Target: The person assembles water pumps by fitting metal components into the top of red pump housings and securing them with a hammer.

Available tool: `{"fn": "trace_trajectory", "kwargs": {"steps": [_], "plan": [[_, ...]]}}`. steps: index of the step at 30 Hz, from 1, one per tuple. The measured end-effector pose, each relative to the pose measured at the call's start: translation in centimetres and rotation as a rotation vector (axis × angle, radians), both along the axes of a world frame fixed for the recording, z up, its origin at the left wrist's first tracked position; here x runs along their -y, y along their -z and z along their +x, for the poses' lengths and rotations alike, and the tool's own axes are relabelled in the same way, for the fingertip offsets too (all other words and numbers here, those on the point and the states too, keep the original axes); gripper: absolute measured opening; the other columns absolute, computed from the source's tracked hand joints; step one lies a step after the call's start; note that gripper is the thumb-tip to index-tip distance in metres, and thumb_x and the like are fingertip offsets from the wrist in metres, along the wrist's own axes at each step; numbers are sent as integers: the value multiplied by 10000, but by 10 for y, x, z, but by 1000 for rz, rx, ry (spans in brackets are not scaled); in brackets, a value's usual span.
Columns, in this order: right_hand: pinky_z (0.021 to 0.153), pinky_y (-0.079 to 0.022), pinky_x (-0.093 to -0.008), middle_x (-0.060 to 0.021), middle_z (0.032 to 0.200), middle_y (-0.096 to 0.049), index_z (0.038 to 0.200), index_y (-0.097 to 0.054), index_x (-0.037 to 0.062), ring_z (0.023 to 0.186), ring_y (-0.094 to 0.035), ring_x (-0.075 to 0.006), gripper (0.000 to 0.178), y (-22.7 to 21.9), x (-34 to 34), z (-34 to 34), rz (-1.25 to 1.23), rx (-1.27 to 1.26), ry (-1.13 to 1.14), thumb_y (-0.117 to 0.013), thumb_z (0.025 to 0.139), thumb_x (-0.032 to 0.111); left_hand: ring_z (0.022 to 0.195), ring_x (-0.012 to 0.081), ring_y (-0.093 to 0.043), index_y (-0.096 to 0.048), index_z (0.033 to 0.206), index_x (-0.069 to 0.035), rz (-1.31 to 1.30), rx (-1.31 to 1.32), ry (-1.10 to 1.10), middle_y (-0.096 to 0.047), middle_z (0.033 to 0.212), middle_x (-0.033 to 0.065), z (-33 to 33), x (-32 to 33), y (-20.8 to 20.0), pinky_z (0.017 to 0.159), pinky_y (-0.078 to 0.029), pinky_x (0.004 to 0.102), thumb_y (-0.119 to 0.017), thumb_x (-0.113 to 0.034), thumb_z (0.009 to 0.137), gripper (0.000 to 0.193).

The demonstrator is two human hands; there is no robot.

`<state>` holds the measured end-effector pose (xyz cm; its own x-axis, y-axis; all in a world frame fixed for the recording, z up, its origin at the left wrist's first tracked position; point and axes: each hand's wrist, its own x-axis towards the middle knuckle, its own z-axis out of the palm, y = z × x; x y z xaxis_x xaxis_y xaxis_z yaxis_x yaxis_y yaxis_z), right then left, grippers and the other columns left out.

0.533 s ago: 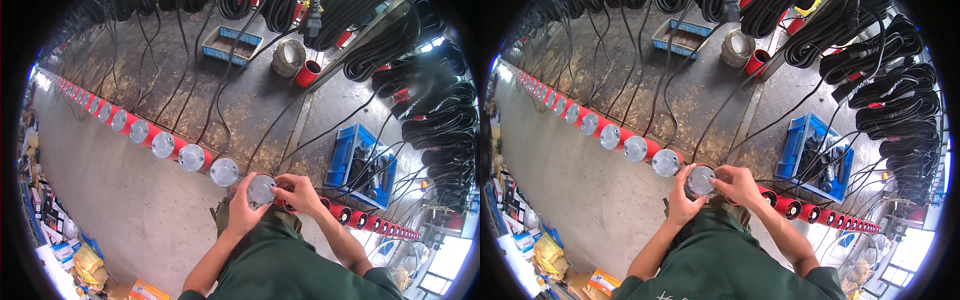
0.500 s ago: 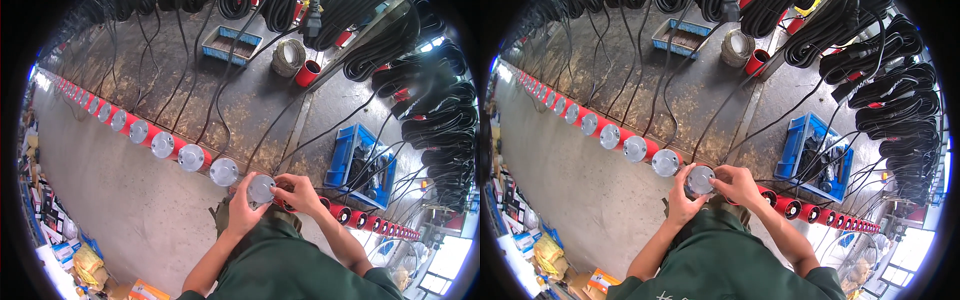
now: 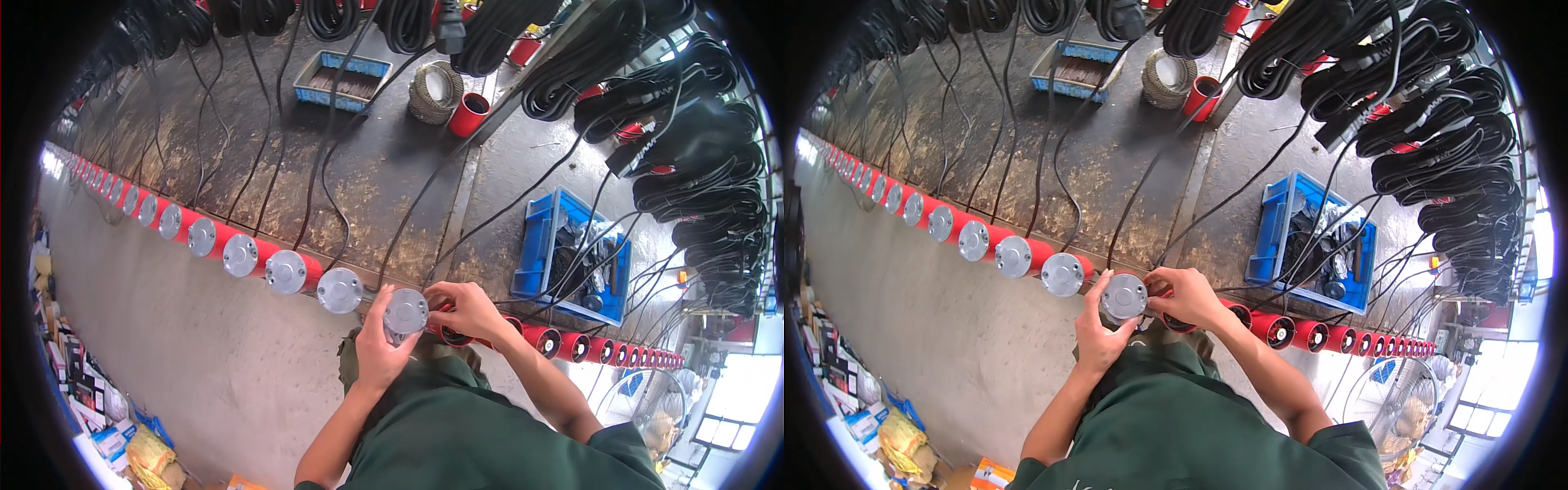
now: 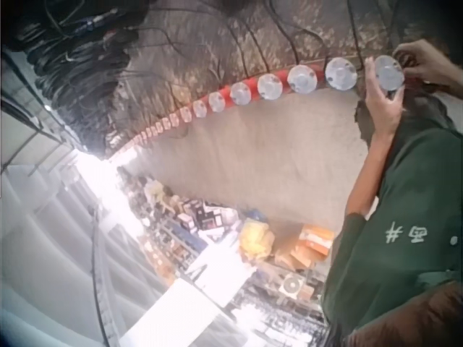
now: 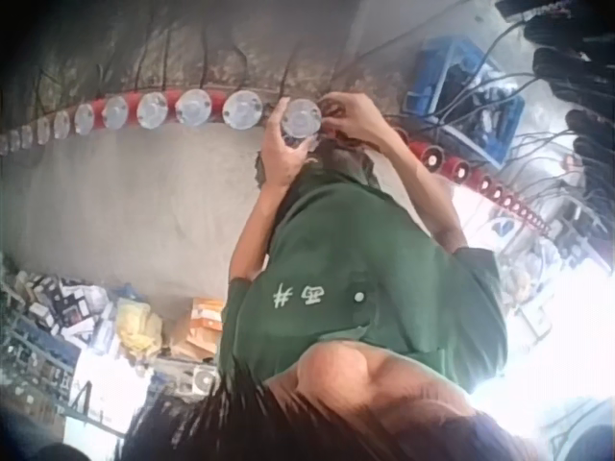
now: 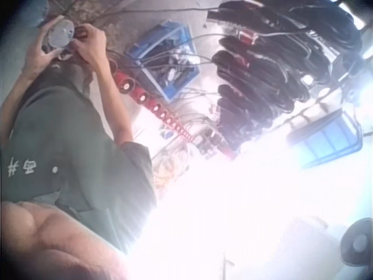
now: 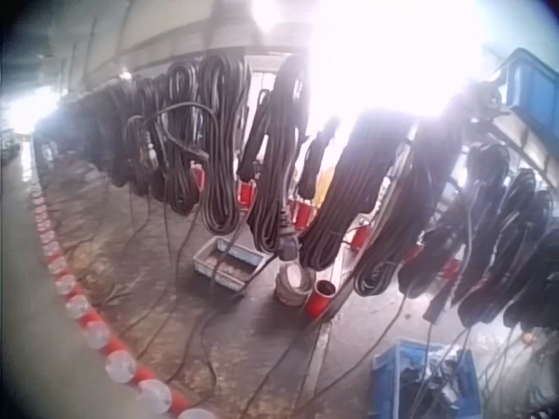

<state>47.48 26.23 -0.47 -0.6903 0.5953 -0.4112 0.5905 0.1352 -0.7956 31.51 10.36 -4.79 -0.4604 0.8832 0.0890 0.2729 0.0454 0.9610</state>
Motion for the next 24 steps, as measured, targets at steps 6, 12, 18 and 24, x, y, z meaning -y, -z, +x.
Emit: {"fn": "trace_trajectory", "kwargs": {"steps": [6, 12, 18, 24], "plan": [[907, -629, -375, -136, 1040, -841, 1205, -768, 31, 976, -823, -265, 386, 7, -1, 2, -3, 4, 16, -838, 855, 178, 1437, 412, -600, -570, 1422, -29, -32, 2, 16, -586, 1581, 224, -1, 0, -4, 1178, -503, 471, -905, 18, 743, 759], [866, -613, -339, -119, 978, -837, 1197, -758, 21, 886, -802, -205, 370, 16, 3, 4, -21, -47, 51, -843, 858, 141, 1396, 422, -626, -625, 1332, -30, -25, -64, 36, -588, 1573, 233, -2, -2, -8, 1142, -525, 469, -908, 16, 717, 679], [868, -618, -347, -135, 984, -834, 1212, -747, 5, 900, -808, -224, 372, 16, 1, 5, -30, -79, 29, -827, 878, 147, 1384, 427, -632, -637, 1314, -29, -35, -65, 31, -596, 1563, 234, -2, -2, -8, 1133, -532, 469, -910, 14, 713, 662], [899, -620, -363, -160, 1052, -834, 1261, -723, -20, 962, -808, -227, 366, 17, -4, 10, -141, -133, 4, -776, 926, 118, 1393, 430, -627, -658, 1294, -21, -9, -148, 37, -592, 1565, 241, -1, -2, -1, 1127, -537, 467, -912, 13, 717, 631]]}}
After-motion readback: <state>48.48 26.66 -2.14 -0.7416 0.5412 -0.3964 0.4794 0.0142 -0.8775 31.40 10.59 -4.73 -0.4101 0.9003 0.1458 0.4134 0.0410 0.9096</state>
